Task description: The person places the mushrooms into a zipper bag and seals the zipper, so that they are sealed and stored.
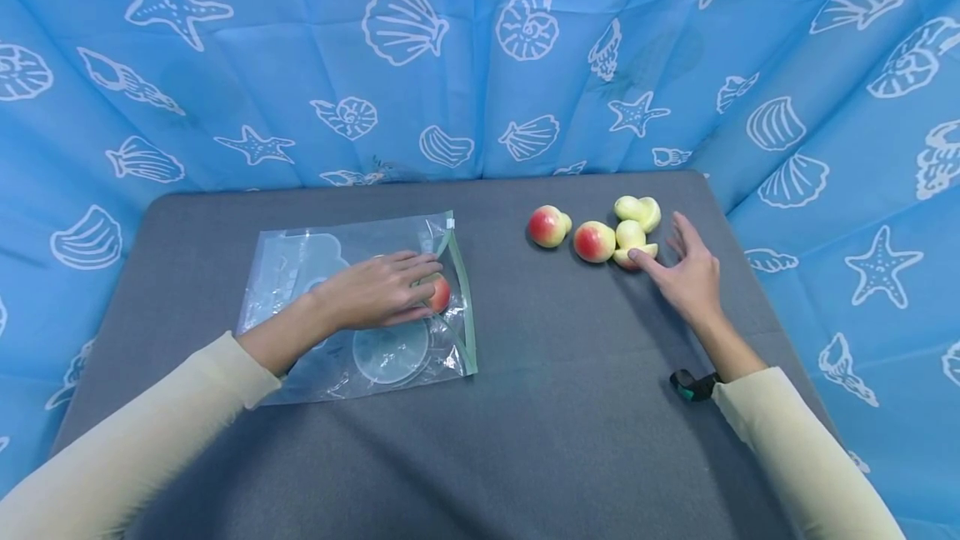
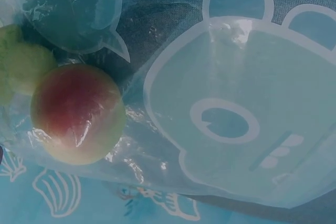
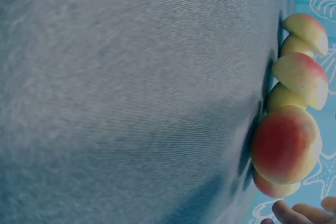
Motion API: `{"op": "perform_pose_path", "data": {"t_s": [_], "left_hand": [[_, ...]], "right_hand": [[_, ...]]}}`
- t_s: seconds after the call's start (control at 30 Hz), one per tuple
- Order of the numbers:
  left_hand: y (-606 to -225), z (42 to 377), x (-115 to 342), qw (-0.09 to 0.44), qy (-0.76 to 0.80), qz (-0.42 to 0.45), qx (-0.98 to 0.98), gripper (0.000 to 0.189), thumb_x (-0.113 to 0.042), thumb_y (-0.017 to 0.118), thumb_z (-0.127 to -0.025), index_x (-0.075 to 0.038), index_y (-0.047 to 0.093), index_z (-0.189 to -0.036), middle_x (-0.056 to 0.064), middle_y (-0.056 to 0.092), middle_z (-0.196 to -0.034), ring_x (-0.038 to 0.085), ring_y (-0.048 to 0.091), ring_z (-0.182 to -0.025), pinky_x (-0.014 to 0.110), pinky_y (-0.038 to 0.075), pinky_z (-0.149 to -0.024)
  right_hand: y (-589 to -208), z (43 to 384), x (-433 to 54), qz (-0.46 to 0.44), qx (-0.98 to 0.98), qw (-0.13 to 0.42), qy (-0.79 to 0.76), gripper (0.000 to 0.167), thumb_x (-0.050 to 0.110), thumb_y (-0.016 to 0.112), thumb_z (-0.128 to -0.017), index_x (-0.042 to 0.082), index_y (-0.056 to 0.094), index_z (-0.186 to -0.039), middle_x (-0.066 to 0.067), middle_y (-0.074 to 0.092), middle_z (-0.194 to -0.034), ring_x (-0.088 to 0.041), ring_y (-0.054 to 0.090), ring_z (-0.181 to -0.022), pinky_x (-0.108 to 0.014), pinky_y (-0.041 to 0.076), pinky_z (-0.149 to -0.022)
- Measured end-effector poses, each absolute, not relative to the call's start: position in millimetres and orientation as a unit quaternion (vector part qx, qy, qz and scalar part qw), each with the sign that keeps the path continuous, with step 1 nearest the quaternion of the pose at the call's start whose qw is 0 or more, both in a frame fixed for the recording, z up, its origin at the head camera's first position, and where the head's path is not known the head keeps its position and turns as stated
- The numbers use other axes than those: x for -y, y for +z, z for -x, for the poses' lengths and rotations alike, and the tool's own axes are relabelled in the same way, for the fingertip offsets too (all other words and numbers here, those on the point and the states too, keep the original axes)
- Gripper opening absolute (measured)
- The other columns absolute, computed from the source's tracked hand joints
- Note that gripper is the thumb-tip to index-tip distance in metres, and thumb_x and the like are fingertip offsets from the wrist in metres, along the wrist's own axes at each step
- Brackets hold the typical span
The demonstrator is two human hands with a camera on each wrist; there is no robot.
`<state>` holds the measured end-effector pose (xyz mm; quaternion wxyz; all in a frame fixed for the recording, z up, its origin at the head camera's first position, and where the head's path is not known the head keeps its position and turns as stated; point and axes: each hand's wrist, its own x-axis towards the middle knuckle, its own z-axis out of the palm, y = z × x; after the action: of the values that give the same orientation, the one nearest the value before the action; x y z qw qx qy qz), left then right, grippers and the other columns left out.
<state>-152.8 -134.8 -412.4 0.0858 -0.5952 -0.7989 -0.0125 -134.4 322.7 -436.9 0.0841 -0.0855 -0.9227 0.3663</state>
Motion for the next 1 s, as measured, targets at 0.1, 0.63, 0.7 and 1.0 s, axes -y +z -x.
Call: {"op": "perform_pose_path", "data": {"t_s": [0.1, 0.63, 0.7, 1.0], "left_hand": [[-412.2, 152.6, 134.8, 0.086, -0.01, 0.595, 0.799, 0.036, -0.033, 0.065, -0.096, -0.005, 0.067, -0.119, 0.022, 0.062, -0.13, 0.036, 0.057, -0.125, 0.048, 0.047, -0.107], [-412.6, 152.8, 134.4, 0.086, -0.008, 0.594, 0.8, 0.036, -0.033, 0.063, -0.097, -0.005, 0.067, -0.119, 0.021, 0.062, -0.131, 0.036, 0.057, -0.125, 0.048, 0.047, -0.107], [-413.1, 153.0, 134.6, 0.088, -0.008, 0.595, 0.799, 0.035, -0.033, 0.062, -0.097, -0.005, 0.067, -0.119, 0.021, 0.062, -0.131, 0.036, 0.057, -0.125, 0.049, 0.047, -0.107], [-412.4, 152.9, 134.4, 0.083, -0.007, 0.593, 0.801, 0.035, -0.032, 0.063, -0.097, -0.005, 0.067, -0.119, 0.022, 0.061, -0.131, 0.037, 0.056, -0.126, 0.048, 0.046, -0.107]], "right_hand": [[-438.9, 133.2, -324.1, 0.094, 0.92, 0.066, 0.375, 0.097, 0.046, 0.075, -0.087, 0.01, 0.019, -0.159, -0.019, 0.029, -0.159, -0.042, 0.041, -0.137, -0.057, 0.038, -0.111], [-448.2, 132.4, -324.1, 0.098, 0.91, 0.003, 0.402, 0.104, 0.048, 0.073, -0.087, 0.009, 0.009, -0.16, -0.033, 0.028, -0.154, -0.044, 0.036, -0.14, -0.06, 0.029, -0.115], [-449.5, 133.0, -323.6, 0.096, 0.911, 0.005, 0.401, 0.104, 0.048, 0.073, -0.087, 0.009, 0.01, -0.16, -0.034, 0.029, -0.153, -0.045, 0.038, -0.139, -0.06, 0.035, -0.112], [-454.0, 135.8, -323.8, 0.1, 0.911, 0.012, 0.4, 0.102, 0.045, 0.075, -0.087, 0.008, 0.013, -0.159, -0.032, 0.04, -0.149, -0.042, 0.049, -0.131, -0.055, 0.044, -0.106]]}}
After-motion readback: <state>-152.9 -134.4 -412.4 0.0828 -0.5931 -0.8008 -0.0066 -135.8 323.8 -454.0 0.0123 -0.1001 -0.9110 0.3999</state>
